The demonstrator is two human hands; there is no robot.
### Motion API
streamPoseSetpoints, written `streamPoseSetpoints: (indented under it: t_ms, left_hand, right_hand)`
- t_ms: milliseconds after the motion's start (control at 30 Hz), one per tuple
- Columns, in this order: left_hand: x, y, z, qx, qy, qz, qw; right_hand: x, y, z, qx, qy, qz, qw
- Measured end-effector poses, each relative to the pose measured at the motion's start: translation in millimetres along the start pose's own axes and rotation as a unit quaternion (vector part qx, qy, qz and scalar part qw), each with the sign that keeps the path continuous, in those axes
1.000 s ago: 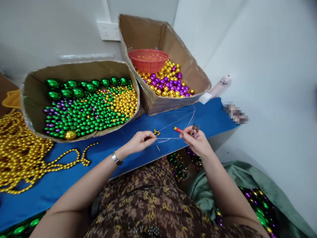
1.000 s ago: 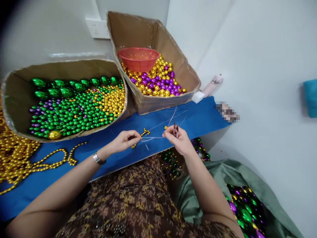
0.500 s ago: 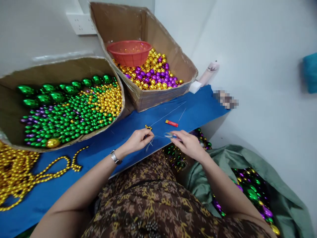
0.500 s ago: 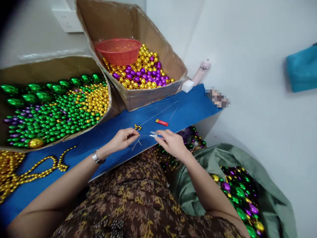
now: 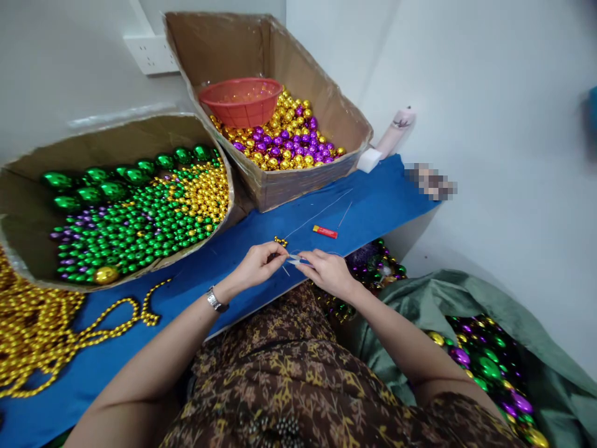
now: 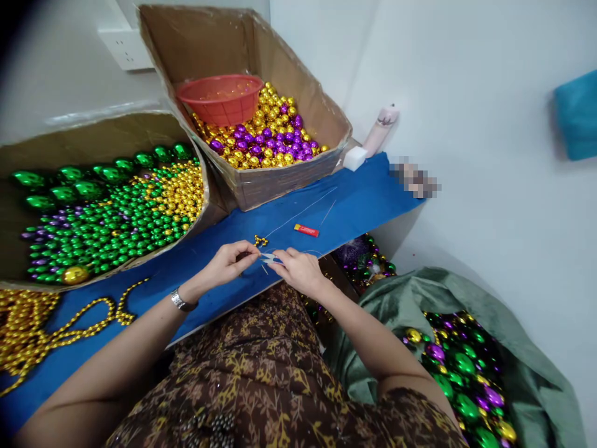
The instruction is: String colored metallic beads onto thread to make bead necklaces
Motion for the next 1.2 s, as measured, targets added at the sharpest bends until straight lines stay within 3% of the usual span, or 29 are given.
streamPoseSetpoints:
  t_ms: [367,667,867,1033,1200]
  left_hand:
    - [-3,4.5,5,0.012,0.014,0.018,1.000]
    - [0,2.4,5,0.012,0.000,0.013,1.000]
    - [-7,6.5,8,0.029,0.007,0.022,0.999]
    - [-10,7.2,8,0.032,0.010,0.022,0.999]
    - [-8,5.0,8,0.029,0.008,0.026,0.999]
  right_hand:
    - [15,-9,2,0.050,-0.019,-0.031,0.998]
    - [0,-8,-4,0.021,-0.004,-0.001,1.000]
    - [17,-13,-9,0.051,-0.051,-0.039,0.997]
    - [22,-10,-5,0.045,-0.010,-0.071,0.996]
    - [11,-8,-4,0.026,0.022,-0.058,0.998]
Point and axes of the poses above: each hand's wrist, its own z-axis away from the middle knuckle, its own y-axis out of the back of the hand, x = y × z, the point moved 3 cm from there along -z, towards the middle knuckle, and after that the axes turned 12 degrees about z, right-handed, at the moved point
